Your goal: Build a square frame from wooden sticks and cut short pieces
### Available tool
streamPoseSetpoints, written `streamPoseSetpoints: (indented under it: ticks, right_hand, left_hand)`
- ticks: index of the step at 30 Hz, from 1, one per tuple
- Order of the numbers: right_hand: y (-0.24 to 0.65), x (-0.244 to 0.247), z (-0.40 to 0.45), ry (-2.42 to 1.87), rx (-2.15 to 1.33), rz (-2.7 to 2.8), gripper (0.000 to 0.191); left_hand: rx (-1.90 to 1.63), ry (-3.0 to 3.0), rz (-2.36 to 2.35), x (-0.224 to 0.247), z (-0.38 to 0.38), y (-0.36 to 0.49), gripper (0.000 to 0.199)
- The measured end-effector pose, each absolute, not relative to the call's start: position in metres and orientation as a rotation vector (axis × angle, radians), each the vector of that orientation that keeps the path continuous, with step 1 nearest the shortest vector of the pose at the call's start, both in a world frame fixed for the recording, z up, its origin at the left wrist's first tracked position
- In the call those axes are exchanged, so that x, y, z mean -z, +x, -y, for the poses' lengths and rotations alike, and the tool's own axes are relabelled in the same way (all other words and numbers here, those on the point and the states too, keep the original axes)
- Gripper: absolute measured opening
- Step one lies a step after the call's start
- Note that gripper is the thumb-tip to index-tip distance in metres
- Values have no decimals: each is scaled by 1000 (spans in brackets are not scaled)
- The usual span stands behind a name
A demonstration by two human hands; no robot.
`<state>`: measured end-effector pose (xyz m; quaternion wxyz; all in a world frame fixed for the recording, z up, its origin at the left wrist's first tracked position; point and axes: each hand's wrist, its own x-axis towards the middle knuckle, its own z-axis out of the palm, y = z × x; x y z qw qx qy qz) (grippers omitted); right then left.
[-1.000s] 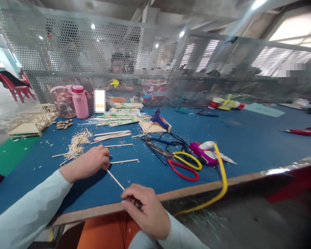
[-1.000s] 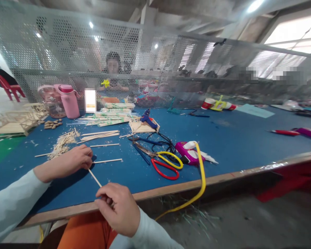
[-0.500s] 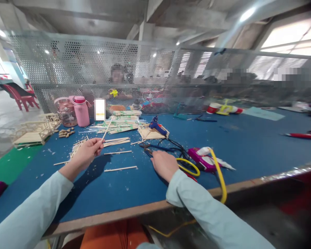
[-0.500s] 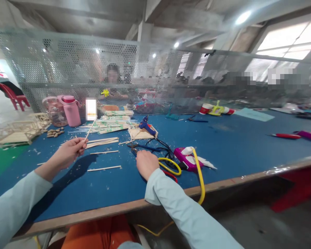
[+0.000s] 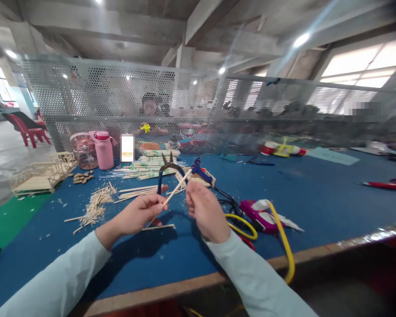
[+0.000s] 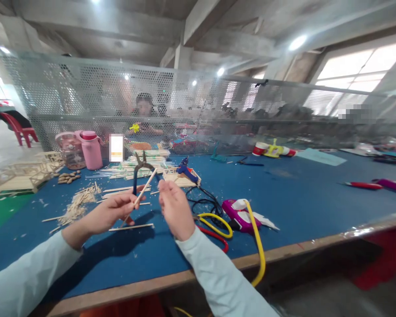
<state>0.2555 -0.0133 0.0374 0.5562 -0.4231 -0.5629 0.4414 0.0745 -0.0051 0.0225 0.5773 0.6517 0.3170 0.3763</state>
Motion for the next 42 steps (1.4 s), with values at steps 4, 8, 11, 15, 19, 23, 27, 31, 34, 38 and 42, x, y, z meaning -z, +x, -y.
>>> streamPoseSetpoints:
  ticks: [4, 8, 11, 15, 19, 23, 27, 31, 34, 38, 42]
  right_hand:
    - [232, -22, -1, -690, -1444, 1300, 23]
    - [225, -15, -17, -419, -1818, 1430, 42]
    - [220, -12, -26, -376, -1851, 1516, 45]
    - [230, -16, -40, -389, -1734, 1472, 50]
    - [253, -23, -50, -728, -1371, 1707, 49]
    - [255, -21, -44, -1161, -748, 2121, 40]
    - [242, -20, -29, -1249, -522, 2299, 46]
    - [237, -22, -22, -1281, -421, 2337, 49]
    - [238, -20, -23, -1304, -389, 2356, 49]
    - [240, -16, -25, -1360, -388, 2339, 53]
    - [241, -14, -27, -1401, -391, 2331, 53]
  left_hand:
    - [-940, 1597, -822, -19, 4, 71, 41]
    - [-825, 1747, -812, -15, 6, 60, 36]
    - [-866, 1753, -830, -12, 8, 59, 32]
    - [-1136, 1412, -889, -8, 5, 63, 30]
    - [-1383, 1258, -1080, -7, -5, 59, 33]
    - [-1493, 1381, -1200, -3, -10, 56, 31]
    - [-1415, 1545, -1299, 0, -9, 57, 29]
    - [-1387, 1647, -1328, 1, -7, 57, 28]
    - [-1414, 1625, -1334, 0, -8, 56, 28]
    - [-1414, 1570, -1319, -1, -8, 55, 31]
    - [-1426, 1527, -1307, -1, -7, 56, 32]
